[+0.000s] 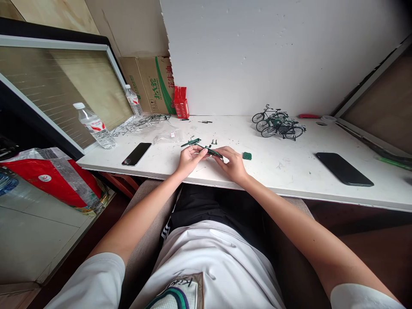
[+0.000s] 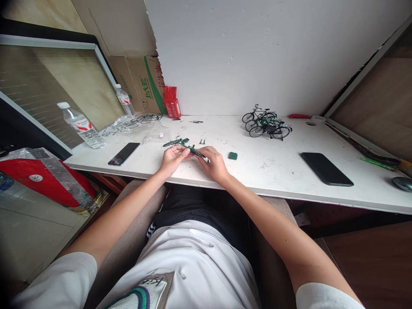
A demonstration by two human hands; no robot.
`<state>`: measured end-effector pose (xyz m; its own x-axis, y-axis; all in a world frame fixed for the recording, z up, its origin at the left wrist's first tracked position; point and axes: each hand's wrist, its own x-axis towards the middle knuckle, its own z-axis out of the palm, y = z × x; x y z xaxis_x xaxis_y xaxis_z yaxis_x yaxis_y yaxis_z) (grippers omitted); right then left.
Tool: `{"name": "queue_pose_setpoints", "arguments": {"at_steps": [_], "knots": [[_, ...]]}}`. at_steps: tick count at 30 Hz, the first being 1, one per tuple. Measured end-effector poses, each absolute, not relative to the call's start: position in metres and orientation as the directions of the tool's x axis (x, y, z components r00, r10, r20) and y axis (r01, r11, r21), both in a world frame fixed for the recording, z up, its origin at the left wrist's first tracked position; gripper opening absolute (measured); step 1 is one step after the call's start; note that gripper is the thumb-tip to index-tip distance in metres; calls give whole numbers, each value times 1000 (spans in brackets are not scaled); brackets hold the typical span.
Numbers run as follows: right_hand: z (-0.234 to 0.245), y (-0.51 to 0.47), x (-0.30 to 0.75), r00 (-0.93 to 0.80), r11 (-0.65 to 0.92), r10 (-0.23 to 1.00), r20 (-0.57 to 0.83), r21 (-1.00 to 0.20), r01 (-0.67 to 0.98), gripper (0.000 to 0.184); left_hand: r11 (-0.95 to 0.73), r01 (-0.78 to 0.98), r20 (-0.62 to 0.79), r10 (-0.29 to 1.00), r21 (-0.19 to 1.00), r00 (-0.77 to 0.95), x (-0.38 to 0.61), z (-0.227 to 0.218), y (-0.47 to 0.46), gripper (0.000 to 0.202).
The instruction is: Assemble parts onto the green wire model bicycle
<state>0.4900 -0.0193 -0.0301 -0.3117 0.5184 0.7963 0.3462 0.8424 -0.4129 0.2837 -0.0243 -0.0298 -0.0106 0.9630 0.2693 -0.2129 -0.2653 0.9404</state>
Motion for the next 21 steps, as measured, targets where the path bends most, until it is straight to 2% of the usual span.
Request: {"name": "queue_pose_setpoints", "arguments": {"at_steps": [21], "knots": [[-29, -21, 490, -364, 842, 528, 767, -419, 339, 29, -264, -184, 263, 964, 947, -32, 283, -33, -22, 55]]}}
